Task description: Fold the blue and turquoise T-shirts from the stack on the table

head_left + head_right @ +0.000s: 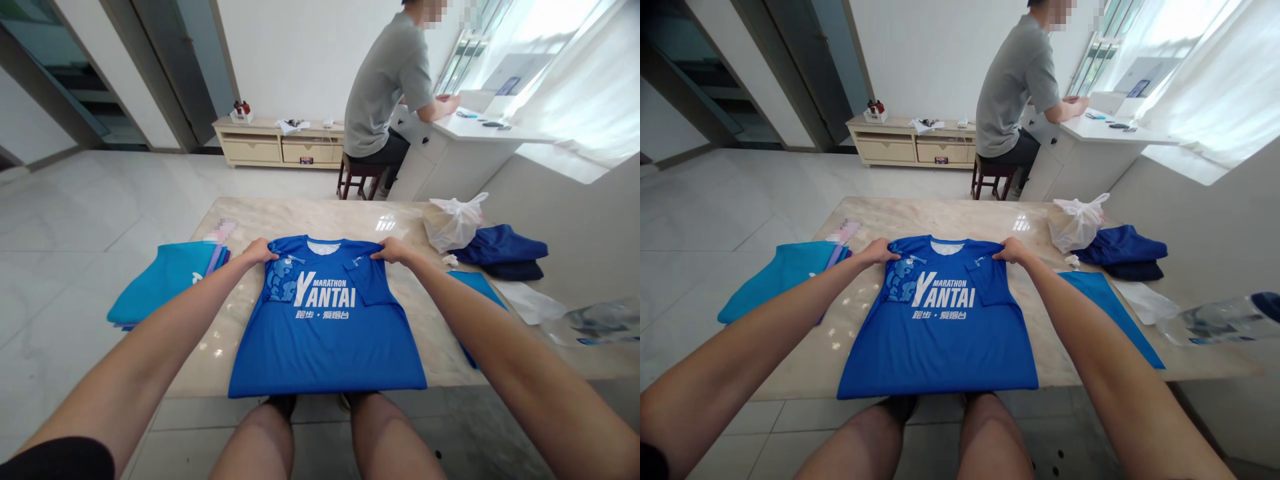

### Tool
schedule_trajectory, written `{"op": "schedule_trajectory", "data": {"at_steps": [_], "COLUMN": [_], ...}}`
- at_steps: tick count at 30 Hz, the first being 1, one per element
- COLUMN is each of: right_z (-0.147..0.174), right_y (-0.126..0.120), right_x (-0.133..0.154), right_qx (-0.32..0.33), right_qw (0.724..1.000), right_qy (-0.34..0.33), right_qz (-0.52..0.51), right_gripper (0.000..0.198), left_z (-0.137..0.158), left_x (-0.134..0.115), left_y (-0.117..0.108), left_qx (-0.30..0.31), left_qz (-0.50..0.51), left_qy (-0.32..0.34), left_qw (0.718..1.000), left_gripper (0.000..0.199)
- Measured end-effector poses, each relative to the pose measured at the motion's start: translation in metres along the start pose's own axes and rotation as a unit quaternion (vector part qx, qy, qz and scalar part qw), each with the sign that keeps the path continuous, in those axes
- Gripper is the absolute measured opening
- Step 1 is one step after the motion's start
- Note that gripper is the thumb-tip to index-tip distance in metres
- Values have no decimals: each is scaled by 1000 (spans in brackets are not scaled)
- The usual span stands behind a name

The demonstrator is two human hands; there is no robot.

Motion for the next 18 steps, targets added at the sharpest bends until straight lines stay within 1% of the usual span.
{"op": "schedule_trajectory", "data": {"at_steps": [3,4,6,8,11,13,15,17,18], "right_z": [-15,-21,-35,-46,-50,-37,-8,36,62], "right_y": [-1,-3,-8,-16,-34,-44,-50,-47,-42], "right_x": [6,10,18,30,51,64,72,69,63], "right_qx": [-75,-104,-170,-246,-355,-404,-427,-428,-420], "right_qw": [997,994,984,967,925,892,865,856,861], "right_qy": [6,5,0,-19,-81,-138,-190,-217,-215], "right_qz": [-30,-40,-50,-63,-111,-151,-182,-194,-189], "right_gripper": [14,11,8,7,9,10,12,16,18], "left_z": [-16,-22,-34,-42,-43,-32,-8,32,57], "left_x": [-7,-12,-24,-39,-60,-68,-69,-61,-54], "left_y": [-8,-12,-21,-33,-53,-66,-74,-75,-71], "left_qx": [-57,-83,-148,-221,-327,-374,-394,-407,-411], "left_qz": [5,7,12,30,88,115,123,131,135], "left_qy": [4,3,-5,-7,24,53,78,106,117], "left_qw": [998,996,989,975,941,919,908,898,894], "left_gripper": [54,52,42,27,10,8,8,11,11]}}
Point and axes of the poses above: each hand's wrist, its own z-axis away from the middle knuckle, its own y-axis out of the palm, x = y × z, the point moved 4 cm from there along -z, towards the middle knuckle, and after that the axes turned 1 degree about -y, right-handed, at the moved point
